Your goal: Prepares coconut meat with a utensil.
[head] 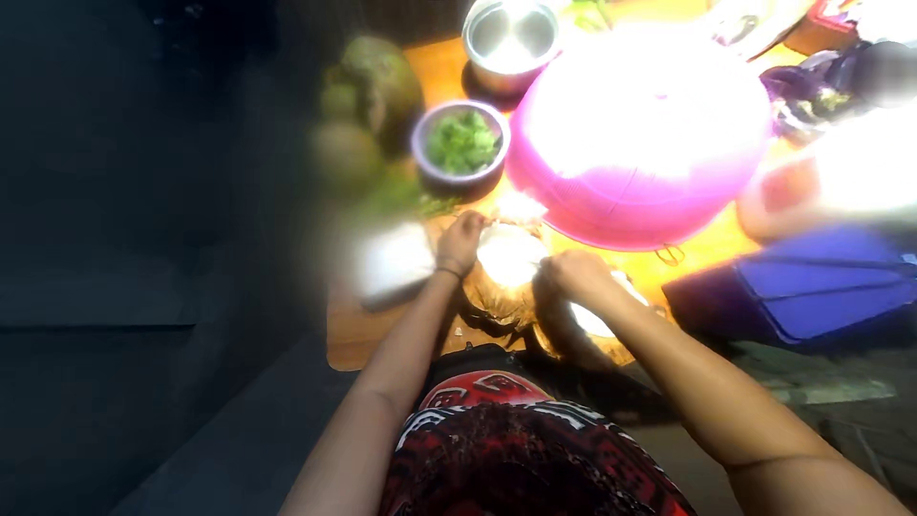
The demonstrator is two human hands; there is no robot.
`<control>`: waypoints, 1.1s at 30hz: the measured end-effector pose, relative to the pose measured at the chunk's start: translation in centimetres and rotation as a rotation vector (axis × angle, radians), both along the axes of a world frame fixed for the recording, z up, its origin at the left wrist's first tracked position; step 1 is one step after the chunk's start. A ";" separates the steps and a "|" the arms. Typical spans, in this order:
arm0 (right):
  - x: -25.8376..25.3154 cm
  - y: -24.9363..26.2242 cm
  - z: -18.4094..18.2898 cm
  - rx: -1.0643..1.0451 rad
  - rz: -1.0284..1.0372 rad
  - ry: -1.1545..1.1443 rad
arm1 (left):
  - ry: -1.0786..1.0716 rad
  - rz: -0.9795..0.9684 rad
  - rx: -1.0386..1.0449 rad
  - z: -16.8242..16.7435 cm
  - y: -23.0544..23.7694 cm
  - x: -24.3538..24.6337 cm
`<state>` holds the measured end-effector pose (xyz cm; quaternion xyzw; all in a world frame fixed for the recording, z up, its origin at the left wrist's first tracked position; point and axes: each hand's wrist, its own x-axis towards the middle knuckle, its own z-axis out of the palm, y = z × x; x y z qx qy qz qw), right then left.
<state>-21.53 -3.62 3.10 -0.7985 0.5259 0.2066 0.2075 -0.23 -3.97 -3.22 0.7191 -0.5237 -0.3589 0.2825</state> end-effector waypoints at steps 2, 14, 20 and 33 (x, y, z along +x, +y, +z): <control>0.1 -0.6 1.3 0.044 0.007 0.043 | 0.004 -0.004 -0.001 0.1 0.1 0.0; 2.7 -1.7 3.4 0.013 -0.010 0.098 | 0.009 -0.030 -0.002 -0.3 0.1 0.2; 3.1 -1.0 4.9 0.084 0.080 0.231 | -0.001 -0.016 0.012 -0.5 0.0 0.2; 4.5 -1.7 5.1 -0.049 0.164 0.238 | 0.020 -0.029 0.009 -0.3 0.1 0.2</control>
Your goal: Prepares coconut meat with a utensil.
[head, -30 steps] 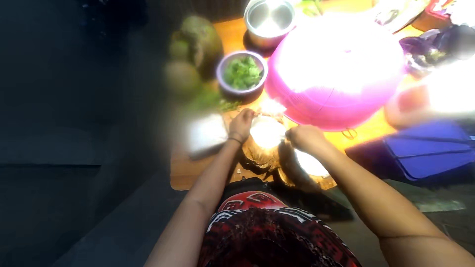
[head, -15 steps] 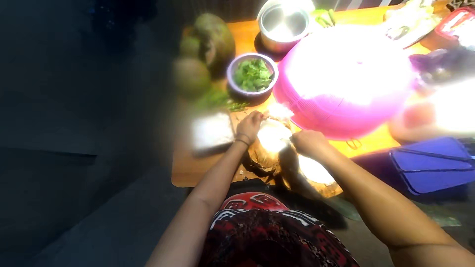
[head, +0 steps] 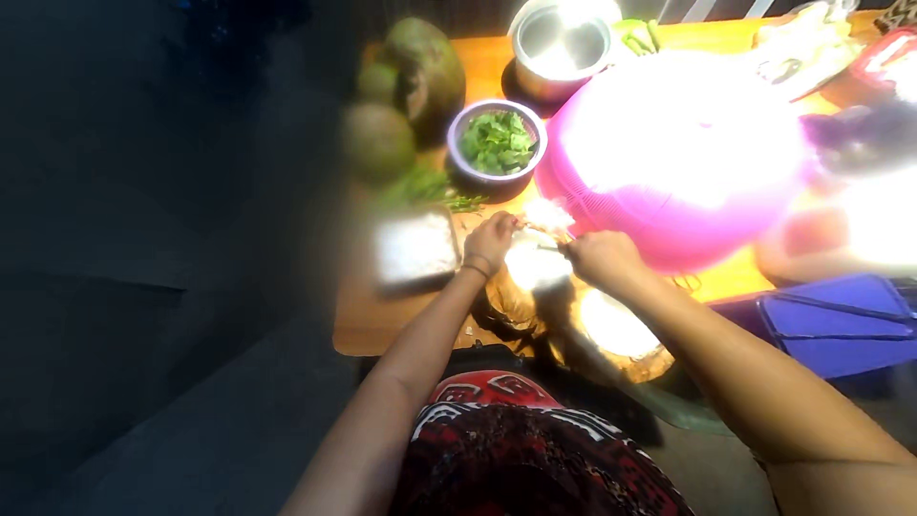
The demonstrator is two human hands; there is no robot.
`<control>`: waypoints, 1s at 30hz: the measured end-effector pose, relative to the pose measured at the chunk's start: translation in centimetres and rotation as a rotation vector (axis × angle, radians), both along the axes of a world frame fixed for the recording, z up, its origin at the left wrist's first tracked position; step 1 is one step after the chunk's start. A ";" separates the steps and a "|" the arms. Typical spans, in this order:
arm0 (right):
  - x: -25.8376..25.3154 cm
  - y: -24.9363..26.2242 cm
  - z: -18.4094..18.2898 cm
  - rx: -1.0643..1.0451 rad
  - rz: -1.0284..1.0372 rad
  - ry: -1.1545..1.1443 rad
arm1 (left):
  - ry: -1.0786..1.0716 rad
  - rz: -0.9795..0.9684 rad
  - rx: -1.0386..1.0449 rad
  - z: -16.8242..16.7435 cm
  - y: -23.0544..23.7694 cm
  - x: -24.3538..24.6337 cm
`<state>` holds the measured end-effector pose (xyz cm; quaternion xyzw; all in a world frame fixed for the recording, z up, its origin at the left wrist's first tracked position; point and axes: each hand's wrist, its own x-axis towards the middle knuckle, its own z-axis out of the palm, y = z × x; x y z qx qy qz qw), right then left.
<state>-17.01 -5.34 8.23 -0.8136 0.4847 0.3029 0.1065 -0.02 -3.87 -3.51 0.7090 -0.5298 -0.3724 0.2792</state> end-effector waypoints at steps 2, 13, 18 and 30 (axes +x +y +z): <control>-0.6 -0.4 -1.3 -0.033 0.018 -0.014 | -0.005 -0.003 -0.007 -0.1 0.1 0.0; -1.8 -1.2 -1.4 -0.080 0.064 -0.062 | -0.020 -0.003 0.010 0.2 0.0 0.0; -1.3 -0.5 1.1 -0.005 0.022 0.014 | -0.013 -0.005 0.030 0.3 -0.2 0.0; -2.9 -1.6 -2.3 -0.139 0.191 -0.177 | -0.023 -0.010 0.009 0.2 -0.1 0.0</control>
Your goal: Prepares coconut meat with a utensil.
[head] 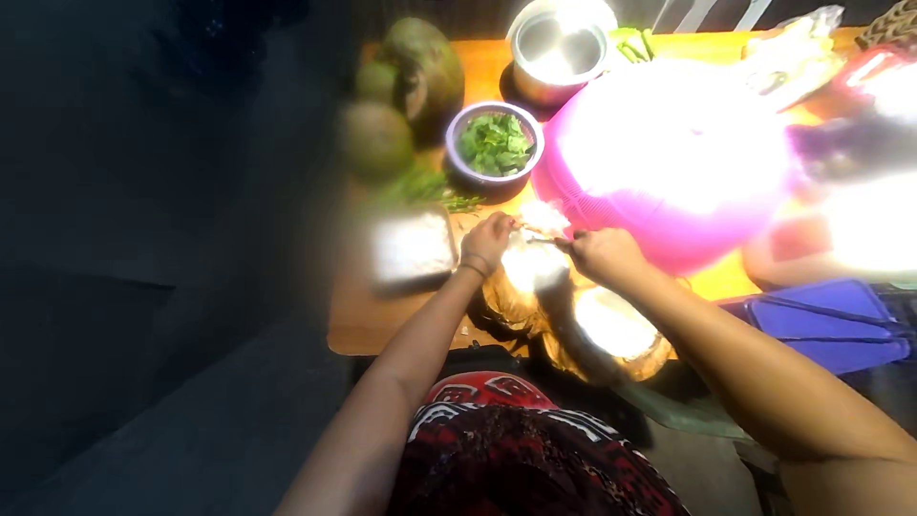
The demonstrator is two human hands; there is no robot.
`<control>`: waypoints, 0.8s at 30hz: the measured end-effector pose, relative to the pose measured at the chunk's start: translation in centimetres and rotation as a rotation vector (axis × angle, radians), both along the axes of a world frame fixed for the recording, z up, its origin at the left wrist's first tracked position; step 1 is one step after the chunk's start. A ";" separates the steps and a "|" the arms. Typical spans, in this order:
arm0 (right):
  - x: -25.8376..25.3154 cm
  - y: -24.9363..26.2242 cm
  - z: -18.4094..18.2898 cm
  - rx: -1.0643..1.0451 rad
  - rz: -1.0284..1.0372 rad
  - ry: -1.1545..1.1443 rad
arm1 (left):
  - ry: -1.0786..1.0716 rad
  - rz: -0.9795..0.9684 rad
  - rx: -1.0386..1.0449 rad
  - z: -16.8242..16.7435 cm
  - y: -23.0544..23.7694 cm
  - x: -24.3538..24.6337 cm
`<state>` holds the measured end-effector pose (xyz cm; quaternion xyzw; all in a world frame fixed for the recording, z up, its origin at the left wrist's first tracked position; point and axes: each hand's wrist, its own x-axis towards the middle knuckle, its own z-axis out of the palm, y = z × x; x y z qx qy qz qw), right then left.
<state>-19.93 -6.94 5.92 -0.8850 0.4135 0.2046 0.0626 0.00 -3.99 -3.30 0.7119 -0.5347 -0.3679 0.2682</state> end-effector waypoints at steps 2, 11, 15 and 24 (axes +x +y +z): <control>-0.6 -0.1 -0.6 0.021 -0.025 0.018 | -0.003 -0.001 0.008 0.0 0.0 0.1; -3.0 -0.3 -2.5 -0.117 0.077 -0.238 | -0.022 -0.010 0.023 -0.2 -0.2 0.2; -2.9 0.2 -1.5 -0.120 0.068 -0.194 | -0.015 -0.007 0.012 -0.2 -0.3 0.1; -4.3 0.4 -3.1 -0.164 0.116 -0.284 | -0.016 0.003 0.010 -0.1 -0.2 0.2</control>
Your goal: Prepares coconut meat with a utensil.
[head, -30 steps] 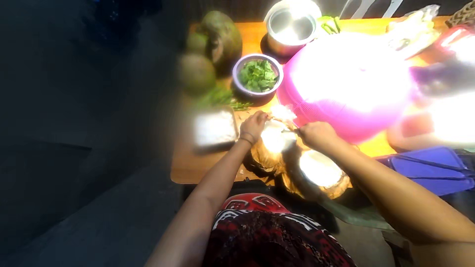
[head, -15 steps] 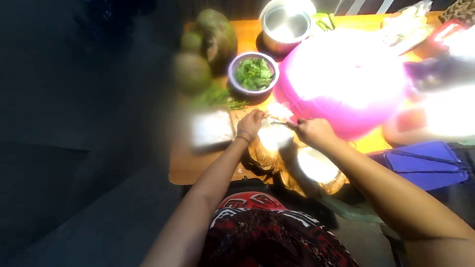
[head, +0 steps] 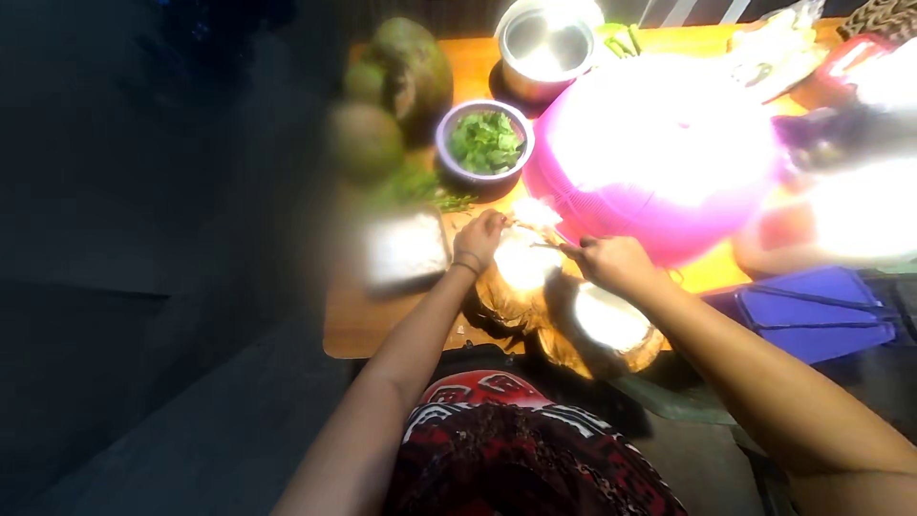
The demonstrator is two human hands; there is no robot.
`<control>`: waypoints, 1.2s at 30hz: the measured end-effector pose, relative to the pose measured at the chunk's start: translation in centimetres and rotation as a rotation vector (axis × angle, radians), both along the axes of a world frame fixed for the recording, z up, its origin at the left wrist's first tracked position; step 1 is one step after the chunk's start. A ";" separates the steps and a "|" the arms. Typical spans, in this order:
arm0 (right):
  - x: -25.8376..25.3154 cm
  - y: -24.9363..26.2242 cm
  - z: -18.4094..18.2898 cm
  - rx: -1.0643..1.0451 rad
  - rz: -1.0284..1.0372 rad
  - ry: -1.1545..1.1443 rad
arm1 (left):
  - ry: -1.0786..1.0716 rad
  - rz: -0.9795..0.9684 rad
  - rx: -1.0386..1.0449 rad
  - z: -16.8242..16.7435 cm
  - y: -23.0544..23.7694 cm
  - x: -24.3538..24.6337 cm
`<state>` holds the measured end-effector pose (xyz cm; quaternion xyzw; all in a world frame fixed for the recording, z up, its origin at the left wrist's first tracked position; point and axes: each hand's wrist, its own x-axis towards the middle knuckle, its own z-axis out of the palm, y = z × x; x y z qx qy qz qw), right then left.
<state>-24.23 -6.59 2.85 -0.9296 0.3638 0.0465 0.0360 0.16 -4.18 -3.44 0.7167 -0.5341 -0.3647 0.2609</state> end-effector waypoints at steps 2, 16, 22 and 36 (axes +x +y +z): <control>0.6 0.0 -0.3 -0.016 0.025 -0.063 | 0.006 -0.001 0.001 0.0 0.0 0.0; -1.1 -1.0 -2.1 0.001 0.033 0.003 | -0.003 0.002 0.014 0.4 0.0 0.0; -0.2 0.0 -2.1 -0.054 0.056 -0.070 | 0.002 0.005 0.025 0.3 -0.2 -0.1; -1.0 -1.0 -2.0 -0.010 0.038 -0.096 | -0.005 0.000 0.023 0.3 -0.2 0.0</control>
